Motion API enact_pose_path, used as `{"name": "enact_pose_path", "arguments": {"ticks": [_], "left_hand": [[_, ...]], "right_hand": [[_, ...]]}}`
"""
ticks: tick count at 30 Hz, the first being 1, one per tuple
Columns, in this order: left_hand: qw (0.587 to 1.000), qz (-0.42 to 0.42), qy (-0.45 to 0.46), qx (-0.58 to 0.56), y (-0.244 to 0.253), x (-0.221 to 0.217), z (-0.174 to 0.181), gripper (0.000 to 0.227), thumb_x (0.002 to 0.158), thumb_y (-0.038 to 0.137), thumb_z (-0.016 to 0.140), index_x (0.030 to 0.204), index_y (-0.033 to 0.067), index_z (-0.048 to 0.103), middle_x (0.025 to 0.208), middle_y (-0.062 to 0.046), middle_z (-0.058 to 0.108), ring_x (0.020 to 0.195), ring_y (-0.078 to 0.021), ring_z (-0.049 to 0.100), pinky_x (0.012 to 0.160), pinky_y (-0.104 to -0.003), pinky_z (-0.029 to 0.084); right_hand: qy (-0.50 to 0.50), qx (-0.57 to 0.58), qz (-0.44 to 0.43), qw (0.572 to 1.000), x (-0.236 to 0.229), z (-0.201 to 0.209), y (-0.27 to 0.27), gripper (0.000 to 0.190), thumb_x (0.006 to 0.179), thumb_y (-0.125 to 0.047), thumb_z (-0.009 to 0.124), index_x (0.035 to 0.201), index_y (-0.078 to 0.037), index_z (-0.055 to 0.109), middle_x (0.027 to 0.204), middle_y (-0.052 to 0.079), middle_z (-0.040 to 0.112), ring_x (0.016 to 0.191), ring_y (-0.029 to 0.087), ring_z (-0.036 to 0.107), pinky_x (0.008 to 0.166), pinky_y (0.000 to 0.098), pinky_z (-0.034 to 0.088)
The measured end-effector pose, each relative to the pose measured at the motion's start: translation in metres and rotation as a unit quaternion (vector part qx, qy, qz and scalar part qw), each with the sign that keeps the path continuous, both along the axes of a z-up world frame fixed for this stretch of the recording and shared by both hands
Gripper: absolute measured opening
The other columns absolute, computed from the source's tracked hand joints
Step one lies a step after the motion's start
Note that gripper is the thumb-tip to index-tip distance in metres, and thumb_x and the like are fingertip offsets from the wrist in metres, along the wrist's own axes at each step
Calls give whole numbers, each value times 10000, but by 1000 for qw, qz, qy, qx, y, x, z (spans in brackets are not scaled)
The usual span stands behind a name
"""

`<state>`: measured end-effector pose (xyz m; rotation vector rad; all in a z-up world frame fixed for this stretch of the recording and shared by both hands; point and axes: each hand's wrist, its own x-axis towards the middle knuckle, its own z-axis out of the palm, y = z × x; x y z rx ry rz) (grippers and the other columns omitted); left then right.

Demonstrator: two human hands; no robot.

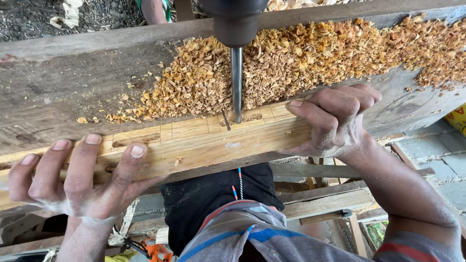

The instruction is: Drilling holes into a wooden beam using a drill press

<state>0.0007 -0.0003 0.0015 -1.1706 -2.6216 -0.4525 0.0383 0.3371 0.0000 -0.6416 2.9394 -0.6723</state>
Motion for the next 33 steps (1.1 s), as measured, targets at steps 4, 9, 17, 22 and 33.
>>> {"name": "enact_pose_path", "arguments": {"ticks": [4,9,17,22,33], "left_hand": [[999,14,-42,-18,0,2,5,385,862,515,510,985,176,645,812,-122,610,695,-326,504,751,-433,323],[998,21,-47,-32,0,3,6,409,867,540,505,1018,183,634,839,-119,614,715,-327,519,747,-436,330],[999,29,-31,4,4,-5,4,379,863,524,536,971,178,648,817,-121,622,731,-333,507,738,-447,329],[997,38,-58,-33,4,-4,12,405,878,542,511,1021,180,624,847,-124,614,744,-339,509,735,-456,340],[988,25,-125,-91,3,-4,26,425,890,544,518,1072,168,595,950,-137,576,820,-352,498,769,-476,356]], "right_hand": [[3,9,-12,1000,-5,4,-5,727,682,-804,417,920,-120,481,824,60,383,736,211,354,678,369,279],[-3,11,-1,1000,-6,4,-4,766,678,-823,427,941,-106,478,830,64,380,735,211,352,684,367,270],[-7,25,6,1000,-8,4,0,639,744,-713,356,950,-125,501,835,71,391,726,225,389,680,378,263],[-1,21,10,1000,-15,6,-5,681,722,-740,391,930,-100,498,827,80,387,717,233,384,662,393,264],[13,-17,1,1000,11,-3,2,627,762,-671,349,965,-90,469,823,89,415,749,187,399,730,374,271]]}}
